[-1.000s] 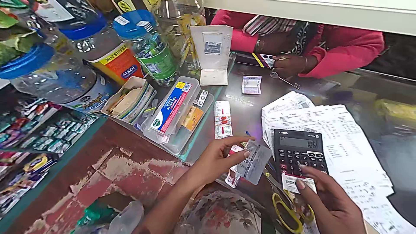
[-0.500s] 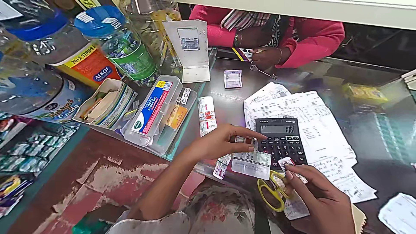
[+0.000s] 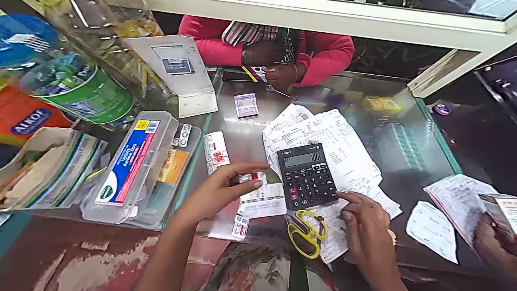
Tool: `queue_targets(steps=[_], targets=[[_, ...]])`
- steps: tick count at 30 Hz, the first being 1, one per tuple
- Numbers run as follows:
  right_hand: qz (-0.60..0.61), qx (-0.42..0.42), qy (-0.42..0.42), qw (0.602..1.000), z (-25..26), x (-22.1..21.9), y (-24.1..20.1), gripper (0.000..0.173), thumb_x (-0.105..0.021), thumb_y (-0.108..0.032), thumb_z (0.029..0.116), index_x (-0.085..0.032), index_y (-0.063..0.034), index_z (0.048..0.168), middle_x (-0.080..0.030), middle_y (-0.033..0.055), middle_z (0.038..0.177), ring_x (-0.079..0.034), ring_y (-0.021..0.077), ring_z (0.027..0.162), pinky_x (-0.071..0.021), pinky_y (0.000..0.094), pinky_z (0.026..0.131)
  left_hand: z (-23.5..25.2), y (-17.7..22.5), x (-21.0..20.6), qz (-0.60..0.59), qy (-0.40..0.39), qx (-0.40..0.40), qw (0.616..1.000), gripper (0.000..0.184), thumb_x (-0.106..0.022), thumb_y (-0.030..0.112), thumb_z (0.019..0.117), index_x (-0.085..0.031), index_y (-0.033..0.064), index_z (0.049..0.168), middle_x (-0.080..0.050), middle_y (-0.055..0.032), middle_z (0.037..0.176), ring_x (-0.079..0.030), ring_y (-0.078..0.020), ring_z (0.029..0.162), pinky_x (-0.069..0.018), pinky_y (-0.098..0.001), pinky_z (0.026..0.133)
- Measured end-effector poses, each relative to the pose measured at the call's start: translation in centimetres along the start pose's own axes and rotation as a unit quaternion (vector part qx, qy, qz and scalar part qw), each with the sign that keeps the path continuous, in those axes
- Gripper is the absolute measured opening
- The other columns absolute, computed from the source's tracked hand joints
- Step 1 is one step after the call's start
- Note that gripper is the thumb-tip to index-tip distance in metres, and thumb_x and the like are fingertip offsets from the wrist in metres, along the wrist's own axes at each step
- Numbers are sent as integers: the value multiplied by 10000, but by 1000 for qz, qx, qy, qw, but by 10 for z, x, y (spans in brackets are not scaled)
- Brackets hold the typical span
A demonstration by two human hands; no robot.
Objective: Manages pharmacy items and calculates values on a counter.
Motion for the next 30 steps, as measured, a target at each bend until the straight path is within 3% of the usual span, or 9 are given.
queue_targets(steps=[3,7,11,19,21,23,26,28,30], targets=[[-16,15,-21,1000,-4,-11,-7,405,-271,-472,1109,-519,-174,990,-718,29,1143,-572,206,1236,-319,455,1027,-7,-8,10,-35,27,-3,999,360,-638,138,988,-628,80,1343,-710,41,1219,-685,4,956,-566,-162,800],[-53,35,-21,998,-4,-13,-12,411,-241,-493,1106,-492,-183,1004,-710,8,1095,-557,180,1215,-287,427,1012,-15,-14,14,-51,45,4,998,366,-635,126,985,-621,79,1348,-718,44,1167,-684,7,910,-563,-151,764],[-85,43,-38,995,-2,-20,-11,401,-273,-454,1104,-537,-164,1021,-725,26,1052,-575,243,1167,-291,474,988,-20,-16,15,-59,61,6,996,366,-636,102,976,-624,69,1341,-720,48,1143,-683,9,884,-563,-145,749],[14,64,-50,997,-2,-24,-17,414,-270,-566,1080,-445,-199,1003,-690,-2,1125,-550,156,1214,-258,423,1052,-22,-14,22,-41,116,-2,992,298,-630,102,985,-651,50,1278,-731,43,1081,-690,-5,904,-576,-179,797],[48,66,-61,995,-5,-30,-19,403,-331,-595,1061,-424,-206,1007,-671,-15,1070,-571,131,1175,-315,371,1041,-22,-12,25,-43,131,2,990,289,-625,99,990,-650,38,1272,-729,29,1080,-693,-15,901,-582,-191,788],[80,67,-66,992,-9,-31,-20,292,-432,-481,1073,-452,-194,1024,-633,-13,1001,-595,123,1065,-418,292,986,-20,-11,24,-53,129,2,990,286,-622,85,992,-648,29,1272,-728,15,1107,-698,-24,910,-587,-195,788],[77,59,-48,994,-10,-28,-20,99,-529,-268,1051,-526,-171,1074,-650,15,1003,-599,140,1020,-445,249,954,-18,-10,21,-67,123,-8,990,290,-619,62,988,-643,21,1273,-730,16,1108,-696,-19,903,-584,-187,784],[51,67,-44,996,-6,-28,-21,132,-515,-271,1059,-578,-194,1147,-673,-5,1063,-600,139,1047,-417,284,978,-18,-12,21,-66,125,-7,990,287,-618,58,987,-646,28,1271,-731,23,1095,-697,-16,888,-584,-181,774],[40,84,-37,995,-3,-28,-23,196,-466,-326,1083,-607,-199,1133,-704,-22,1117,-576,158,1098,-360,323,991,-19,-13,21,-60,130,-4,990,288,-620,65,987,-647,27,1271,-730,20,1115,-698,-15,894,-585,-181,781]])
Point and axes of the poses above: each hand's wrist, its own z-axis towards the middle knuckle, its own x-axis out of the back of the hand, y = z × x, the point moved 9 cm from there along z, towards the middle knuckle
